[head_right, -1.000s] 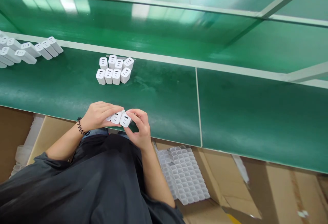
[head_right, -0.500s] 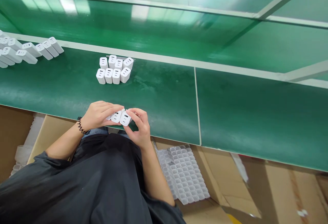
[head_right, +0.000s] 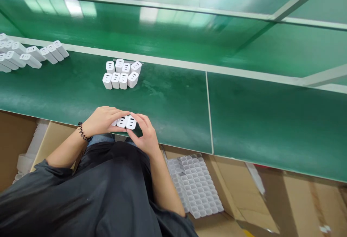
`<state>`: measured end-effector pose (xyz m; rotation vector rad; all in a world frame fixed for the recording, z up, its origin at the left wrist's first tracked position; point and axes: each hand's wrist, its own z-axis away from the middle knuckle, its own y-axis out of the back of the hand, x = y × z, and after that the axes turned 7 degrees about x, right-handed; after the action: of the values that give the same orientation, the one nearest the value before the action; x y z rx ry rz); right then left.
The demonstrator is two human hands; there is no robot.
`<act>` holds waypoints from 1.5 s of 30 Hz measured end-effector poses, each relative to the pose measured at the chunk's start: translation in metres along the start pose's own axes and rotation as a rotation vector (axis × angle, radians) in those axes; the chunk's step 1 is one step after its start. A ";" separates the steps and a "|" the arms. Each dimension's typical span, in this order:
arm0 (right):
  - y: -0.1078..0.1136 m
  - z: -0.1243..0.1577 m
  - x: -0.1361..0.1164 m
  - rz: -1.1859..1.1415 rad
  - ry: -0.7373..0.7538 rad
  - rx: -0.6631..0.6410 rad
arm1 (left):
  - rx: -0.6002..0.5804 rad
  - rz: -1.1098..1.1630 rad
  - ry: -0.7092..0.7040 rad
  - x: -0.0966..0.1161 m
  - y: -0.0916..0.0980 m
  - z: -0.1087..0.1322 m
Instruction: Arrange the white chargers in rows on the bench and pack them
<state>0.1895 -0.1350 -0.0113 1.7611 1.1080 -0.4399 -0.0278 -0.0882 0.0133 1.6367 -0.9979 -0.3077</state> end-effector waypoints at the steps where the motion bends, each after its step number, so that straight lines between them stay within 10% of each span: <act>1: 0.000 0.000 0.000 -0.001 -0.013 -0.020 | -0.029 -0.002 0.007 0.000 0.001 0.000; 30: 0.006 0.006 0.017 -0.453 -0.224 0.017 | -0.124 -0.137 0.045 0.016 0.002 -0.013; 41: 0.005 0.005 0.019 -0.511 -0.307 0.026 | 0.302 -0.073 -0.066 0.012 0.003 -0.005; 45: 0.007 0.004 0.019 -0.473 -0.288 -0.008 | 0.250 -0.035 -0.028 0.007 0.000 -0.009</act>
<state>0.2057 -0.1301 -0.0229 1.3635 1.3067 -0.9423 -0.0179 -0.0873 0.0179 1.8817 -1.0626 -0.2366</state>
